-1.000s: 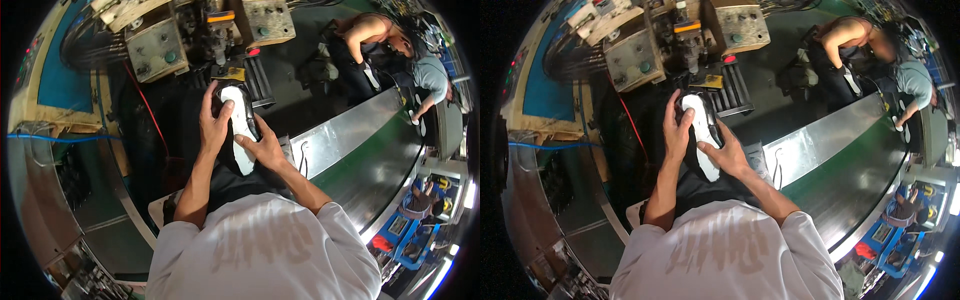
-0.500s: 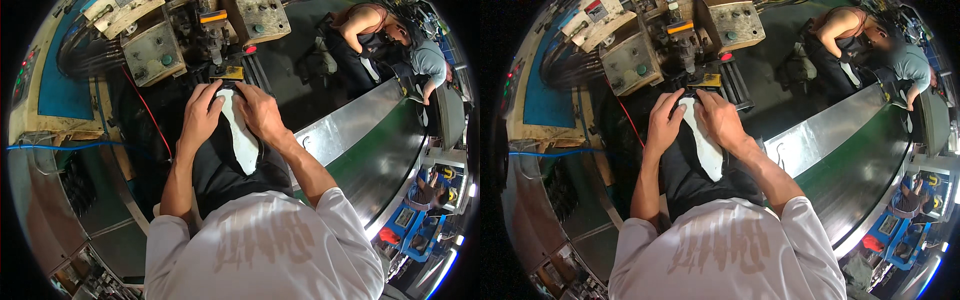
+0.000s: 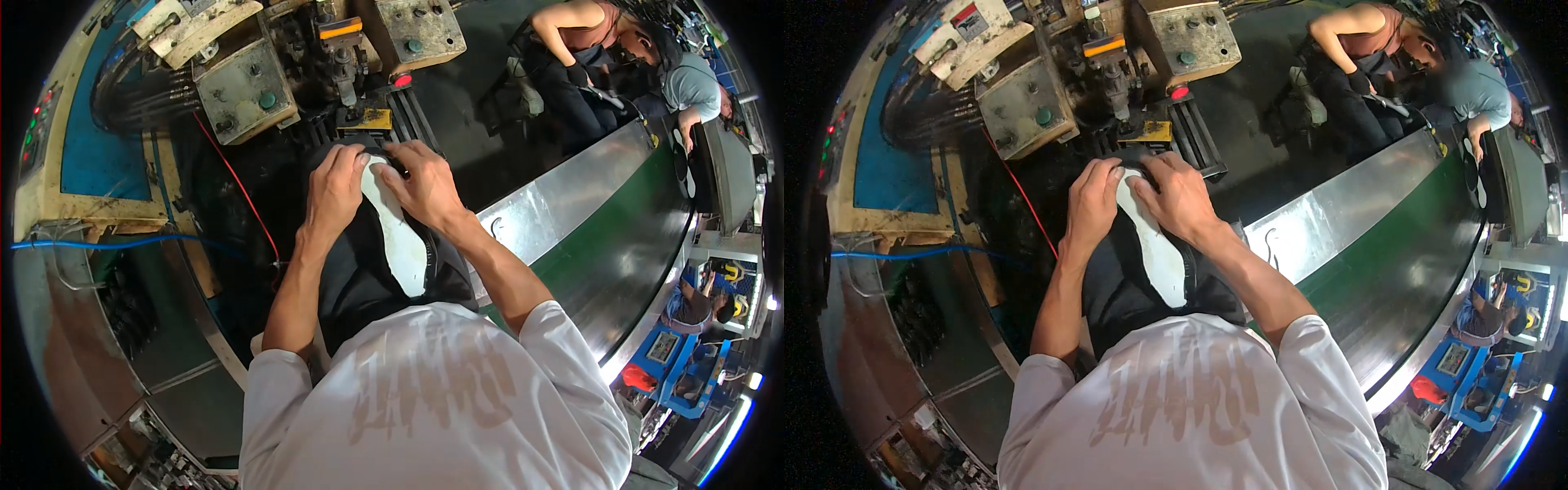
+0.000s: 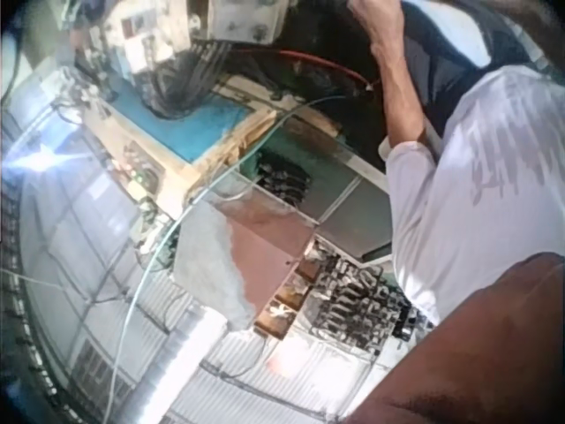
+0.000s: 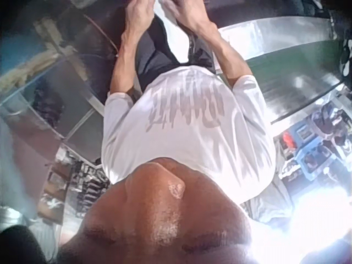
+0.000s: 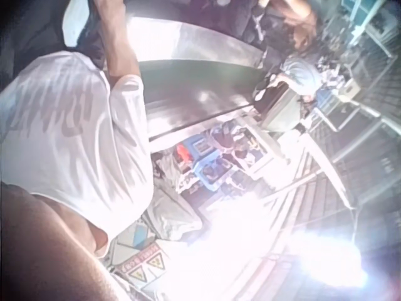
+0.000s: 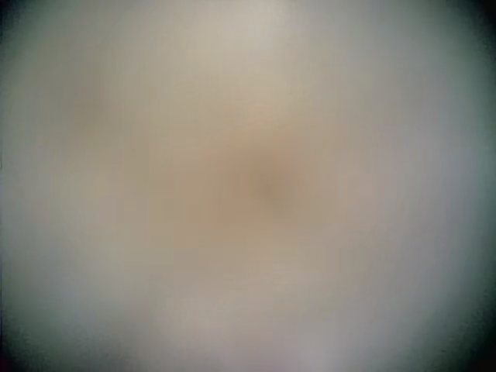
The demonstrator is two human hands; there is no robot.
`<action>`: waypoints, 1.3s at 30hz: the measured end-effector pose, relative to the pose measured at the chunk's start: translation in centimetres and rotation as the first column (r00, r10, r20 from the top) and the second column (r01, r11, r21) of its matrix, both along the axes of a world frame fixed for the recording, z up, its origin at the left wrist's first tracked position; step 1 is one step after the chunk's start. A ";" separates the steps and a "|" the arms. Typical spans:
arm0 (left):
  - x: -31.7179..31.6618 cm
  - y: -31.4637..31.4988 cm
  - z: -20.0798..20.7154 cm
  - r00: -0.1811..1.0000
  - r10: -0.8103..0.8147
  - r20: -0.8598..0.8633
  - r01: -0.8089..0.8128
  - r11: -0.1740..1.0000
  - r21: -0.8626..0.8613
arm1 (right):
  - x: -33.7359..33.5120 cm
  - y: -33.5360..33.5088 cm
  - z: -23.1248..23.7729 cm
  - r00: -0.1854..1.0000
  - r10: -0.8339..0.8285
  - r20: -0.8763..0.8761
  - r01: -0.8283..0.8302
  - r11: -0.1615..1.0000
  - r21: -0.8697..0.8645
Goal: The person repeatedly places white shoe insoles into black shoe uppers, presses them into place, and then uses a machine to press the insole into the shoe. The person handles the shoes one at a time, moving them between the workbench and the machine.
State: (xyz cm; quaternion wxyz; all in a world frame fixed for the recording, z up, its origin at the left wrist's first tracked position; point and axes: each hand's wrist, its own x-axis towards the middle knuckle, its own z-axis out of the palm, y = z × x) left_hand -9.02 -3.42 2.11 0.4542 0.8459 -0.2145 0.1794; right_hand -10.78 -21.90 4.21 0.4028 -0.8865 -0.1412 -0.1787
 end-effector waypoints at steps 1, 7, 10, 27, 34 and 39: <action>0.2 0.0 0.4 0.999 -0.051 0.001 0.051 0.999 -0.012 | 0.1 -0.2 0.0 1.000 0.008 0.017 -0.007 0.999 -0.047; 0.6 -1.5 1.0 0.999 0.041 0.012 -0.042 0.997 0.062 | -0.6 0.1 1.6 0.991 -0.085 -0.101 0.071 0.988 -0.140; -0.1 -2.9 1.3 0.996 0.089 -0.028 -0.086 0.992 0.092 | -1.1 -0.5 -0.6 0.977 -0.089 -0.195 0.097 0.995 0.035; -2.6 -5.7 -1.1 0.830 0.030 -0.557 -0.236 0.924 -0.302 | -2.5 -1.5 -2.3 0.878 0.061 -0.474 0.128 0.926 0.356; -2.5 -4.5 -1.7 0.754 -0.218 -0.620 -0.142 0.867 -0.478 | -2.4 -2.6 -3.7 0.870 0.109 -0.481 0.090 0.924 0.372; -1.7 -3.2 -3.6 0.748 -0.332 -0.575 -0.099 0.801 -0.590 | -1.4 -2.6 -3.3 0.821 0.176 -0.543 0.101 0.892 0.442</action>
